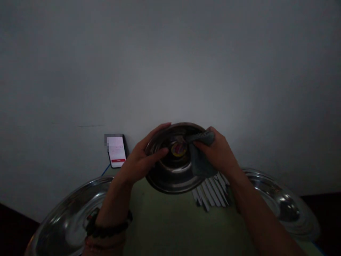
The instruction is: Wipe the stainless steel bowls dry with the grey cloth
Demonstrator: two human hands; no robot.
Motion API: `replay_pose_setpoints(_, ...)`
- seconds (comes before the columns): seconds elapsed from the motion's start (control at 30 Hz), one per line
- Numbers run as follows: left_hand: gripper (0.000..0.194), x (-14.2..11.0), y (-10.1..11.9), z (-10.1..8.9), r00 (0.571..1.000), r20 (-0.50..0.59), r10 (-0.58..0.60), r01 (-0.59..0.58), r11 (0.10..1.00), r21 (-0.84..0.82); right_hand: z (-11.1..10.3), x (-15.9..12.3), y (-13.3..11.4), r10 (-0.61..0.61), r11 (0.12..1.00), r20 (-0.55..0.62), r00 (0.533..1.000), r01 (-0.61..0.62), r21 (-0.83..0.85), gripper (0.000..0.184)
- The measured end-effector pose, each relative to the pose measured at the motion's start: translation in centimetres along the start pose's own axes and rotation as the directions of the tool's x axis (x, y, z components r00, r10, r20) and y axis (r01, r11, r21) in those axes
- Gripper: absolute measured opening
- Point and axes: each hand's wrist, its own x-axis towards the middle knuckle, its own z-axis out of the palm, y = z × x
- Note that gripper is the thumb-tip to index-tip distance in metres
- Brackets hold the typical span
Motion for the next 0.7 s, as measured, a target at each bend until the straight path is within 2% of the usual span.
replay_pose_setpoints(0.07,0.050,-0.1,-0.1,0.1,0.983,0.171,-0.061,0.054,0.997,0.050,0.1,-0.4,-0.6,-0.070,0.993,0.146,0.987,0.083,-0.088,0.020)
replay_pose_setpoints(0.13,0.047,0.0,-0.4,0.5,0.949,0.296,-0.108,0.080,0.991,0.108,0.5,-0.7,-0.9,-0.114,0.979,0.280,0.953,0.156,-0.130,0.017)
replay_pose_setpoints(0.23,0.048,0.1,-0.9,1.3,0.932,0.338,-0.133,0.081,0.983,0.166,1.0,-0.7,-0.6,-0.124,0.978,0.320,0.939,0.170,-0.118,0.016)
replay_pose_setpoints(0.33,0.054,0.2,-0.9,1.5,0.962,0.263,-0.074,0.022,0.981,0.194,0.9,-0.3,0.2,-0.088,0.994,0.227,0.970,0.102,-0.050,0.016)
replay_pose_setpoints(0.43,0.059,0.2,-0.5,0.8,0.993,0.116,-0.002,-0.013,0.992,0.127,1.0,0.0,0.9,0.050,0.990,0.082,0.995,-0.060,0.125,0.021)
replay_pose_setpoints(0.5,0.060,0.1,-0.2,0.4,0.999,0.021,0.032,-0.034,0.997,0.072,1.5,0.1,1.4,0.197,0.908,0.043,0.980,-0.198,0.369,0.024)
replay_pose_setpoints(0.57,0.067,0.1,0.0,0.2,0.994,-0.069,0.080,-0.075,0.995,0.063,2.2,0.1,1.7,0.301,0.767,0.057,0.952,-0.277,0.578,0.029)
replay_pose_setpoints(0.6,0.072,0.2,0.0,0.3,0.988,-0.114,0.104,-0.097,0.993,0.069,2.5,0.1,1.9,0.321,0.725,0.051,0.946,-0.280,0.630,0.032)
replay_pose_setpoints(0.63,0.077,0.2,0.0,0.3,0.980,-0.153,0.125,-0.114,0.991,0.075,2.7,0.1,2.0,0.322,0.722,0.028,0.946,-0.265,0.639,0.033)
replay_pose_setpoints(0.7,0.080,0.3,0.1,0.5,0.971,-0.194,0.138,-0.126,0.989,0.075,2.5,0.2,2.0,0.283,0.809,-0.051,0.958,-0.210,0.549,0.032)
